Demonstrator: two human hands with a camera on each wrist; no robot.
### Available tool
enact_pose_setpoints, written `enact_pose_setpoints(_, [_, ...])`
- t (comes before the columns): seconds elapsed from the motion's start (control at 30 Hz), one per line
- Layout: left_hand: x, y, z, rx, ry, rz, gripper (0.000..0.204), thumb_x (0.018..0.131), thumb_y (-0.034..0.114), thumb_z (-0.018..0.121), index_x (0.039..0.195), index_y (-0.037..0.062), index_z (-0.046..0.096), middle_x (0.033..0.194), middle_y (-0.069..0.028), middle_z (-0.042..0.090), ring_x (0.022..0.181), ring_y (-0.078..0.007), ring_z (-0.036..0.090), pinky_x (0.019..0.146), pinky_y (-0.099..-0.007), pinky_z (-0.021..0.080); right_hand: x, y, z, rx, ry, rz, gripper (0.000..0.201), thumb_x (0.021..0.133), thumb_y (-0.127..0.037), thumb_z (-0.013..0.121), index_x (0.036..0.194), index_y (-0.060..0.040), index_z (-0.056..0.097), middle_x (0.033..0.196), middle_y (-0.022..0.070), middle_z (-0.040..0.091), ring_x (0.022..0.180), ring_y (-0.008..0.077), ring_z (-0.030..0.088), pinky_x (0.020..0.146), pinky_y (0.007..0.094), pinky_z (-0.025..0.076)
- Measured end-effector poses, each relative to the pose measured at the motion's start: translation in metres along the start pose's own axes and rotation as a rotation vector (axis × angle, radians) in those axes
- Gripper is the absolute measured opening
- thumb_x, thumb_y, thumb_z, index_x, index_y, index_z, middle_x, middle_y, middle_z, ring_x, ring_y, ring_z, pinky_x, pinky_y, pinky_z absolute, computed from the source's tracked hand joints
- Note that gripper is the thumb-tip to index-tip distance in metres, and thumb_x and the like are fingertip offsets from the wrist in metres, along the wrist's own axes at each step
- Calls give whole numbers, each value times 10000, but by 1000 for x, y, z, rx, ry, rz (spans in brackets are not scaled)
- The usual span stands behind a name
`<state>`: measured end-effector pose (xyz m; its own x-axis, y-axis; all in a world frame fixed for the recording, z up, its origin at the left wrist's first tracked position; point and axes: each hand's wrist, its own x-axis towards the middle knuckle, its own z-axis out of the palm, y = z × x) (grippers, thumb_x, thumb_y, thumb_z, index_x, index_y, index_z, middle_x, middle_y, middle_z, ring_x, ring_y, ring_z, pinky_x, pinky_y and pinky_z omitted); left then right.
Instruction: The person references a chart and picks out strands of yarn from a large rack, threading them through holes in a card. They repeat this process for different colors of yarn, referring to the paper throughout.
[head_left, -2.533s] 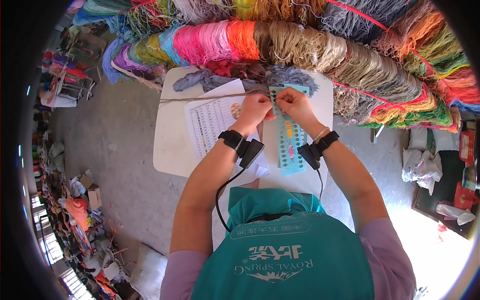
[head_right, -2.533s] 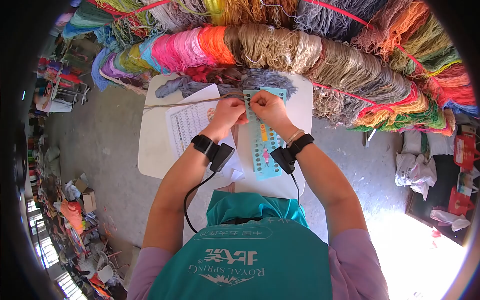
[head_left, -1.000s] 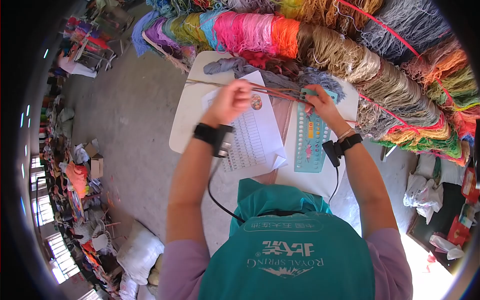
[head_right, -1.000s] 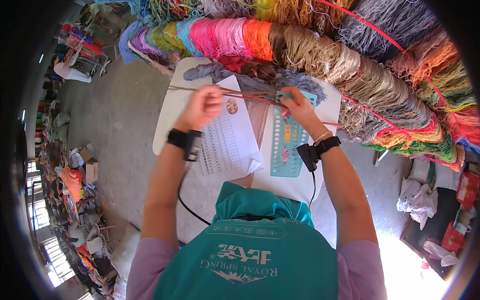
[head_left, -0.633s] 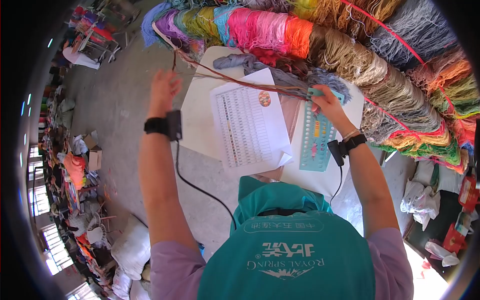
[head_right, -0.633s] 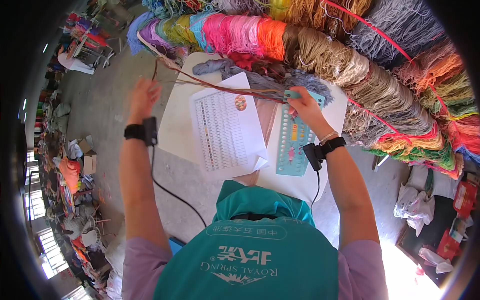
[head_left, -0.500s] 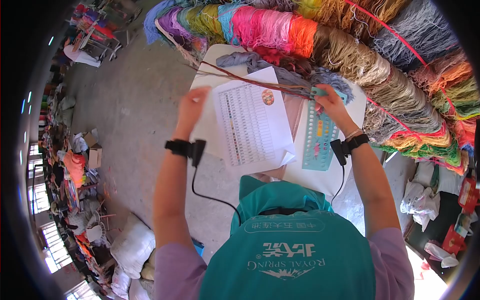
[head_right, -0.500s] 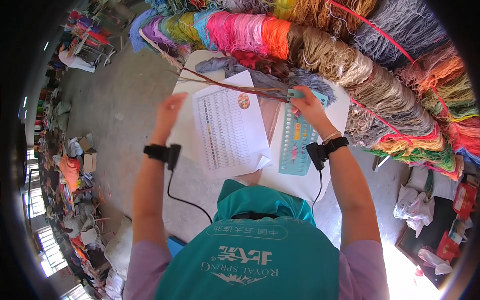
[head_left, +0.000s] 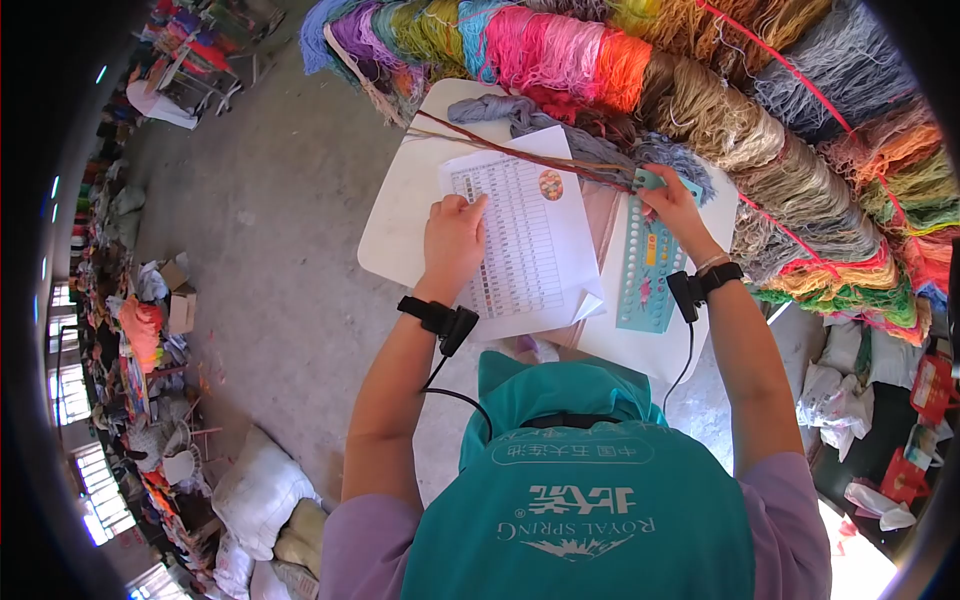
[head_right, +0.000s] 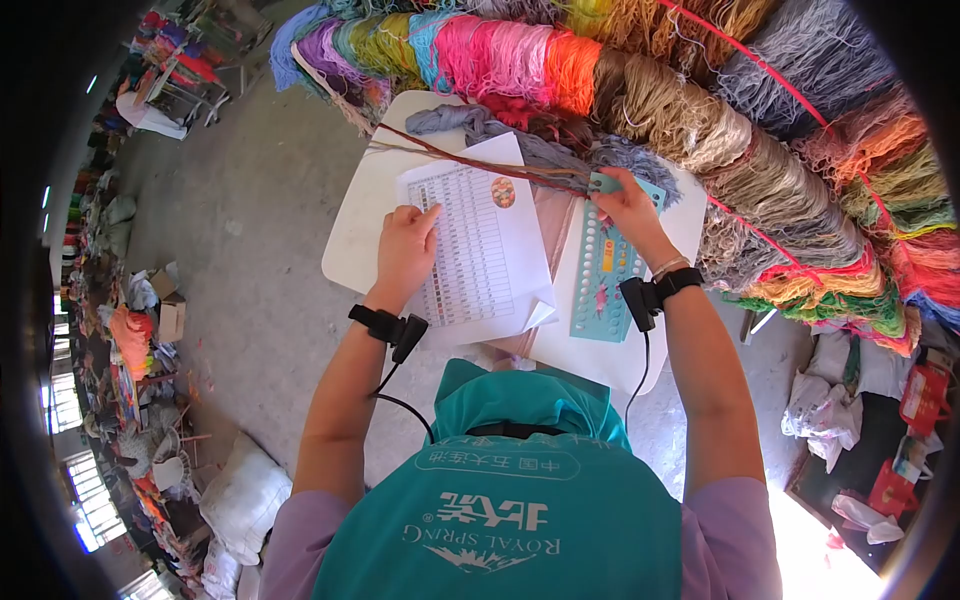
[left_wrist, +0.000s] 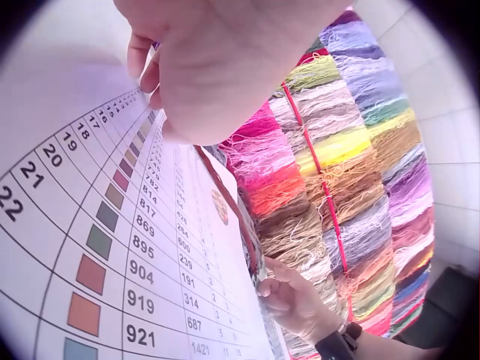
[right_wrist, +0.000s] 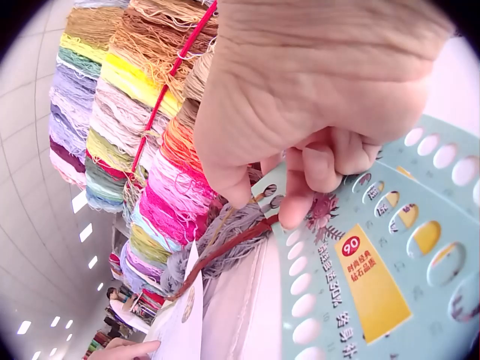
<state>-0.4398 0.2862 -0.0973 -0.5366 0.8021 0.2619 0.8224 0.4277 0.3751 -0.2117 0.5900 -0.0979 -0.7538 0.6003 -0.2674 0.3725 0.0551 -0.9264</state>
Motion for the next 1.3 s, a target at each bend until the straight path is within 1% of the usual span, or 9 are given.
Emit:
enact_pose_setpoints(0.23, [13,7,-1,55,-32,29,346,860,142,640,1197,202,690,973,-95,593,922,-298,567,781,-411,500,-4,-4,2,-325,81,-75,552,888,-170,666,1393,-97,455,765,21,661,718,114,631,685,284,508])
enact_pose_setpoints(0.33, [21,8,0,94,-15,77,360,849,147,646,1204,192,680,939,-103,591,899,-301,566,782,-427,487,-16,-7,2,-188,83,-207,515,892,-166,663,1372,-98,489,798,26,674,711,117,634,670,289,514])
enact_pose_setpoints(0.47, [60,5,37,53,113,253,367,814,151,666,1181,142,672,863,-113,575,863,-307,554,784,-455,462,-32,-26,-47,-223,304,-305,258,900,-161,665,1142,-73,657,807,25,676,691,86,624,640,270,513])
enact_pose_setpoints(0.57, [78,-12,53,76,105,240,373,812,177,678,1184,153,671,881,-123,549,852,-312,540,774,-461,449,-51,-68,-83,-192,436,-302,125,904,-157,674,954,-49,712,802,16,671,692,63,614,639,252,511])
enact_pose_setpoints(0.7, [43,-54,40,168,-26,86,407,808,190,704,1210,148,663,963,-151,562,933,-345,530,833,-466,456,-73,-97,-122,50,515,-276,120,919,-135,666,968,-30,700,810,-7,660,706,58,593,628,233,482])
enact_pose_setpoints(1.0, [70,-48,39,176,-102,-126,443,793,163,709,1219,68,637,1089,-199,562,1026,-396,537,878,-480,469,-137,-168,-354,276,1000,-580,123,930,-150,646,950,-38,692,817,2,686,583,47,562,501,197,408])
enact_pose_setpoints(1.03, [72,-48,34,228,-165,-119,448,830,237,675,1245,74,630,1098,-224,595,1048,-408,553,909,-492,461,-142,-172,-379,240,1033,-621,122,928,-151,646,943,-41,697,820,1,689,586,49,562,498,202,400])
enact_pose_setpoints(1.1, [66,-66,21,334,-310,-112,492,904,385,606,1297,88,615,1117,-275,661,1092,-433,585,972,-517,445,-151,-191,-391,178,1107,-620,125,922,-157,650,939,-42,697,822,-4,690,594,50,568,497,204,390])
enact_pose_setpoints(1.3, [72,-66,17,389,-235,-89,478,927,356,565,1282,38,607,1055,-261,675,1012,-445,600,934,-523,452,-165,-219,-507,157,1316,-756,140,879,-166,697,915,-30,707,786,8,678,582,83,576,508,237,410])
